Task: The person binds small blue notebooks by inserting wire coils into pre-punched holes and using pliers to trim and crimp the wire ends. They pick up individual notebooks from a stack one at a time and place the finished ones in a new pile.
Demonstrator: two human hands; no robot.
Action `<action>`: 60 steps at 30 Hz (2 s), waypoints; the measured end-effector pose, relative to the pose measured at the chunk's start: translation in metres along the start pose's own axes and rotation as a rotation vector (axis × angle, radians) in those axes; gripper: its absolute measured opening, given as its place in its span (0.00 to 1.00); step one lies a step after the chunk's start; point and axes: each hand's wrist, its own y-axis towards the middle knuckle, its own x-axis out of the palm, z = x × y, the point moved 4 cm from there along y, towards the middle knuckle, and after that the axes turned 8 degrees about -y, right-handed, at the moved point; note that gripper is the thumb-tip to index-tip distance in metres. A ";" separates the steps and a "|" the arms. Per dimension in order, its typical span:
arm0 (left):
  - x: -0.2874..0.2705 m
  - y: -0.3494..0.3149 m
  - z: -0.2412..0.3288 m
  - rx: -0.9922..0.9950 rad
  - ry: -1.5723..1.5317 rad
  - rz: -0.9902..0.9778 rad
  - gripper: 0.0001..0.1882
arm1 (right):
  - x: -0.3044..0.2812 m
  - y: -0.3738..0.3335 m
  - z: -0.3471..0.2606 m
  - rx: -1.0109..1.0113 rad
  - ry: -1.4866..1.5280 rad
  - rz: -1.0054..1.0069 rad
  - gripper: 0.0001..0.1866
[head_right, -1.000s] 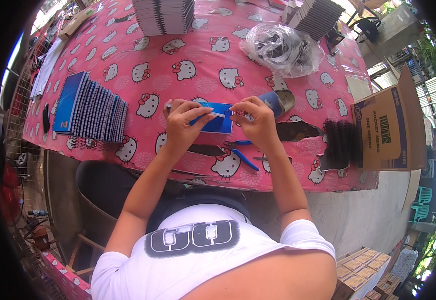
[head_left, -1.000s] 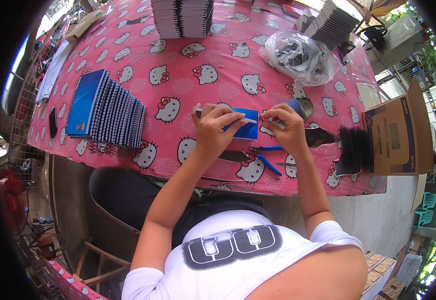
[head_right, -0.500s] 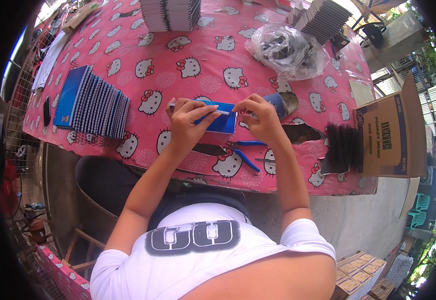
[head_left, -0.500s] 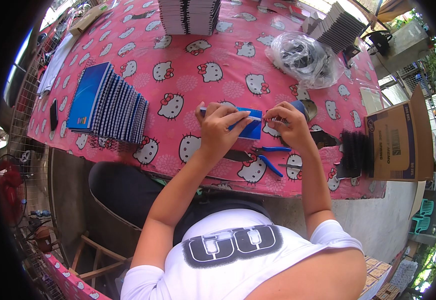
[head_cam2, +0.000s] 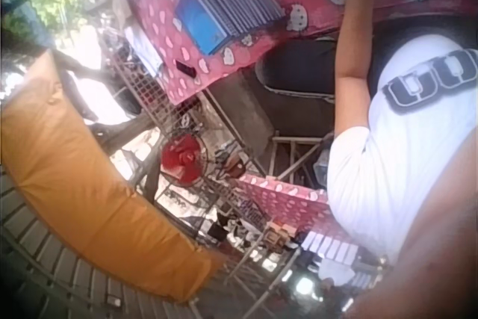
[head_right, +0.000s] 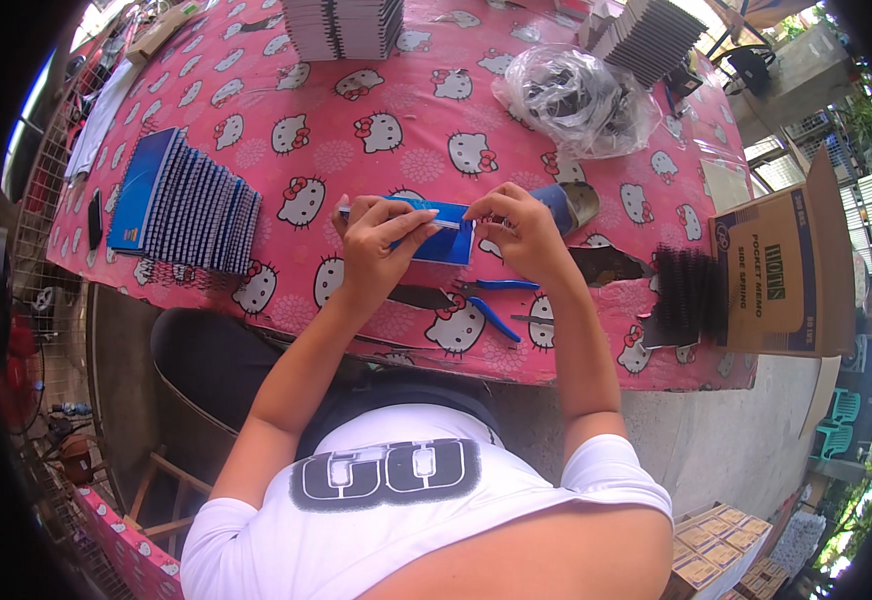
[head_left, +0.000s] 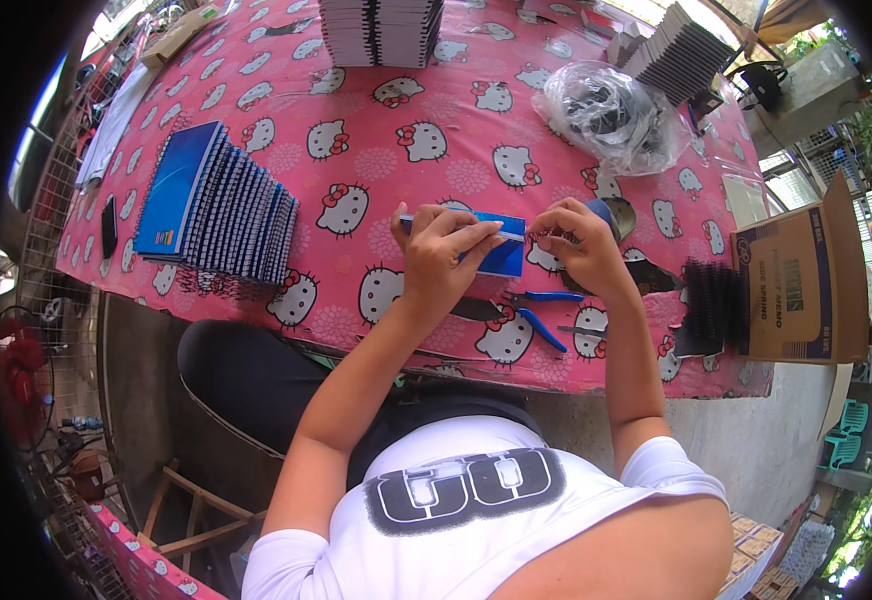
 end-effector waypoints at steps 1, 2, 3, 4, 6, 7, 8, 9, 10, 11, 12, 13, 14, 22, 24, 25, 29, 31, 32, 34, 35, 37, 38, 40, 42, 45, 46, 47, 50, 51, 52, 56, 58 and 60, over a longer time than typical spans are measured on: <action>0.001 0.000 0.000 -0.002 -0.003 0.001 0.09 | 0.001 -0.001 0.002 -0.029 0.008 0.004 0.11; 0.002 0.000 0.000 -0.004 -0.007 0.002 0.09 | 0.001 -0.001 0.003 -0.059 0.017 0.008 0.11; 0.003 0.000 0.001 -0.006 -0.011 0.003 0.09 | 0.001 -0.001 0.007 -0.011 0.025 -0.047 0.10; 0.002 0.001 0.002 -0.001 0.020 0.009 0.08 | 0.001 0.000 0.008 0.037 0.035 -0.103 0.10; 0.000 0.002 0.006 0.008 0.082 0.019 0.08 | 0.002 0.000 0.005 0.089 0.021 -0.095 0.08; 0.000 0.002 0.006 0.001 0.077 0.017 0.08 | 0.005 -0.001 -0.001 0.093 -0.005 -0.030 0.07; 0.001 0.001 0.004 -0.007 0.072 0.014 0.09 | 0.007 -0.003 -0.004 0.062 -0.062 0.023 0.07; 0.001 0.000 0.003 -0.015 0.068 0.011 0.09 | 0.009 -0.004 -0.006 0.034 -0.121 0.077 0.07; 0.002 -0.001 0.001 -0.026 0.057 0.010 0.09 | 0.012 -0.006 -0.007 -0.030 -0.211 0.119 0.09; 0.003 -0.001 -0.001 -0.038 0.046 0.010 0.09 | 0.015 -0.007 -0.009 -0.095 -0.300 0.160 0.12; 0.004 -0.002 -0.001 -0.050 0.035 0.009 0.08 | 0.016 -0.010 -0.009 -0.095 -0.299 0.190 0.13; 0.004 -0.002 0.000 -0.055 0.033 0.017 0.09 | 0.016 -0.012 -0.019 -0.094 -0.297 0.218 0.14; 0.003 -0.001 0.002 -0.060 0.031 0.026 0.09 | 0.015 -0.012 -0.024 -0.093 -0.296 0.246 0.15; -0.003 -0.008 -0.011 -0.036 -0.051 0.055 0.08 | 0.031 -0.002 -0.020 -0.096 -0.403 0.229 0.09; -0.001 -0.005 -0.007 -0.020 -0.045 0.034 0.07 | 0.029 -0.002 -0.013 -0.073 -0.365 0.204 0.10; 0.000 -0.004 -0.004 -0.019 -0.045 0.026 0.07 | 0.026 -0.002 -0.013 -0.043 -0.324 0.185 0.11; 0.001 -0.003 -0.003 -0.021 -0.021 0.037 0.07 | 0.026 -0.003 -0.022 -0.162 -0.421 0.282 0.10; -0.001 -0.005 -0.004 -0.027 -0.019 0.056 0.06 | 0.030 0.000 -0.029 -0.185 -0.400 0.267 0.08; -0.002 -0.007 -0.004 -0.032 -0.016 0.060 0.06 | 0.028 0.001 -0.038 -0.178 -0.383 0.259 0.07; -0.003 -0.009 -0.004 -0.034 -0.020 0.061 0.06 | 0.029 0.001 -0.041 -0.161 -0.367 0.266 0.05; -0.003 -0.009 -0.004 -0.031 -0.026 0.059 0.06 | 0.030 0.001 -0.038 -0.152 -0.369 0.281 0.05; -0.003 -0.009 -0.005 -0.026 -0.032 0.064 0.06 | 0.033 0.001 -0.033 -0.109 -0.377 0.307 0.03; -0.002 -0.008 -0.005 -0.025 -0.033 0.071 0.07 | 0.034 0.002 -0.032 -0.076 -0.384 0.316 0.03; 0.001 -0.005 -0.005 -0.015 -0.044 0.067 0.07 | 0.033 0.003 -0.024 -0.055 -0.392 0.268 0.02; 0.001 -0.005 -0.007 -0.010 -0.055 0.049 0.07 | 0.021 0.004 0.001 -0.087 -0.389 0.139 0.03; -0.010 -0.002 -0.014 -0.055 -0.065 -0.012 0.07 | -0.053 -0.010 0.055 0.024 -0.536 0.205 0.20; -0.013 0.002 -0.014 -0.046 -0.074 -0.012 0.08 | -0.079 -0.022 0.087 0.114 -0.603 0.117 0.25; -0.012 0.008 -0.012 -0.036 -0.090 -0.013 0.09 | -0.086 -0.030 0.101 0.035 -0.654 0.078 0.26; -0.005 0.010 -0.016 -0.053 -0.026 -0.072 0.12 | -0.068 -0.046 0.139 -0.073 -0.736 -0.048 0.30; -0.001 0.010 -0.019 -0.064 0.014 -0.101 0.13 | -0.069 -0.044 0.149 -0.050 -0.733 -0.035 0.29; -0.003 0.010 -0.018 -0.058 0.003 -0.074 0.14 | -0.066 -0.042 0.152 -0.025 -0.724 -0.024 0.28; -0.004 0.008 -0.020 -0.031 0.003 -0.043 0.16 | -0.067 -0.023 0.166 -0.048 -0.837 -0.028 0.26; -0.002 0.008 -0.022 -0.037 0.005 -0.065 0.15 | -0.062 -0.012 0.159 0.044 -0.859 0.145 0.23; -0.003 0.009 -0.022 -0.064 -0.015 -0.087 0.15 | -0.052 0.001 0.142 0.080 -0.717 0.365 0.17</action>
